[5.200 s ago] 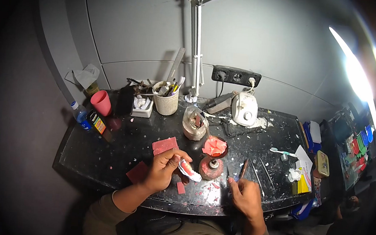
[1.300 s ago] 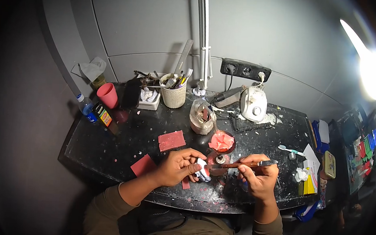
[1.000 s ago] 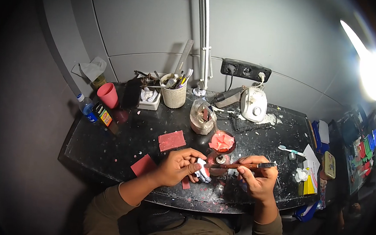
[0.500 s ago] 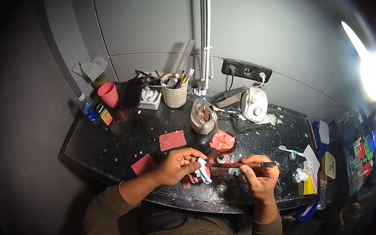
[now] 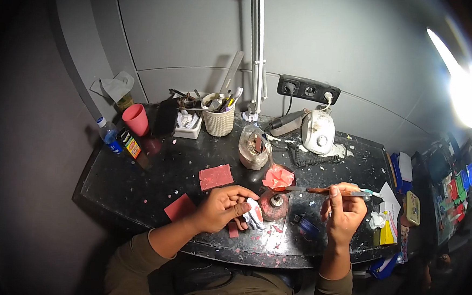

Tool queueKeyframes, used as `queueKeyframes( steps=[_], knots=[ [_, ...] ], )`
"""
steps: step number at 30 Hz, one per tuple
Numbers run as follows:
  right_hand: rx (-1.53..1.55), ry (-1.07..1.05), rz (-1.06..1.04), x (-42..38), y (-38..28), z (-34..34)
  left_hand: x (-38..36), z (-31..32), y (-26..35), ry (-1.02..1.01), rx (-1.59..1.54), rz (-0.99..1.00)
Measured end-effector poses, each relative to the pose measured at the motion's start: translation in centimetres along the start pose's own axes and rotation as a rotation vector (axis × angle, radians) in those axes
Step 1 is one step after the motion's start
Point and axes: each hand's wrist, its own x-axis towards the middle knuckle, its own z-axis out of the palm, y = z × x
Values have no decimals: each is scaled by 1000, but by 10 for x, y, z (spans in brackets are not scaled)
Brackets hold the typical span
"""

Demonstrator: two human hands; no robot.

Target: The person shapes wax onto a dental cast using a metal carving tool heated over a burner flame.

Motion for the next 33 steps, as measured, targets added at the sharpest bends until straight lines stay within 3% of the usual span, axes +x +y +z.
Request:
queueKeyframes(
  steps=[15, 18, 21, 24, 33],
  knots=[
    [-61, -4, 28, 0, 2, 2, -1, 2, 1, 22, -9, -1],
    [43, -44, 58, -3, 2, 1, -1, 2, 2, 21, -29, -33],
    [153, -216, 55, -11, 1, 6, -1, 0, 3, -10, -7, -38],
    [17, -280, 54, -16, 2, 5, -2, 0, 3, -15, 2, -40],
    [6, -291, 77, -17, -4, 10, -2, 0, 4, -19, -12, -44]
  ],
)
